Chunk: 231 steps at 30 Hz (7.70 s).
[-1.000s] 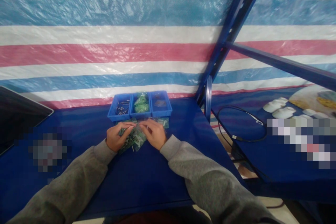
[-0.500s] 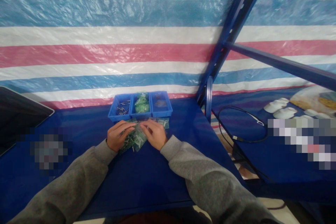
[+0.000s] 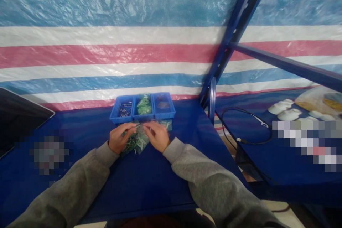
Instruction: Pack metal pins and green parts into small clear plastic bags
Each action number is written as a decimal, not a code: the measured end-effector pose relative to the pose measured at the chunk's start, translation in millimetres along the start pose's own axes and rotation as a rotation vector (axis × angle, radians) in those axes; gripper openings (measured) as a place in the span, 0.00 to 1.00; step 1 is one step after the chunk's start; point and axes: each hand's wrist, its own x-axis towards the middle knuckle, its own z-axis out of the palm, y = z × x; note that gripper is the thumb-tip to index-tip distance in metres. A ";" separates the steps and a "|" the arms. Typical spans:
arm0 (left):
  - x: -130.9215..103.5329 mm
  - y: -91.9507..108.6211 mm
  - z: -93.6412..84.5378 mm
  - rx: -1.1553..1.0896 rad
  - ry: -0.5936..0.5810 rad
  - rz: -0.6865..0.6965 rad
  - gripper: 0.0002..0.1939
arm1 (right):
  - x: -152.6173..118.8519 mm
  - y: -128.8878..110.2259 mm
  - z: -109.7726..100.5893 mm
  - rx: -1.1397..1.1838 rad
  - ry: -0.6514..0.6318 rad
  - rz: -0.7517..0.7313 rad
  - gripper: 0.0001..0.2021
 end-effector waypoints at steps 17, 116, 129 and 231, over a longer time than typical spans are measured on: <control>0.3 1.5 -0.5 -0.019 0.005 -0.030 0.09 | -0.8 0.5 2.1 -0.001 -0.075 -0.042 0.10; 22.3 -26.5 -13.9 0.510 0.270 -0.131 0.09 | -0.9 2.1 0.6 -0.061 -0.033 -0.012 0.11; 11.8 -13.7 -9.2 0.347 0.078 -0.102 0.10 | -6.5 -26.9 1.0 -0.386 -0.497 -0.311 0.15; 5.6 2.2 -5.5 -0.057 -0.034 -0.006 0.04 | -0.5 5.5 4.4 -0.155 -0.084 0.035 0.13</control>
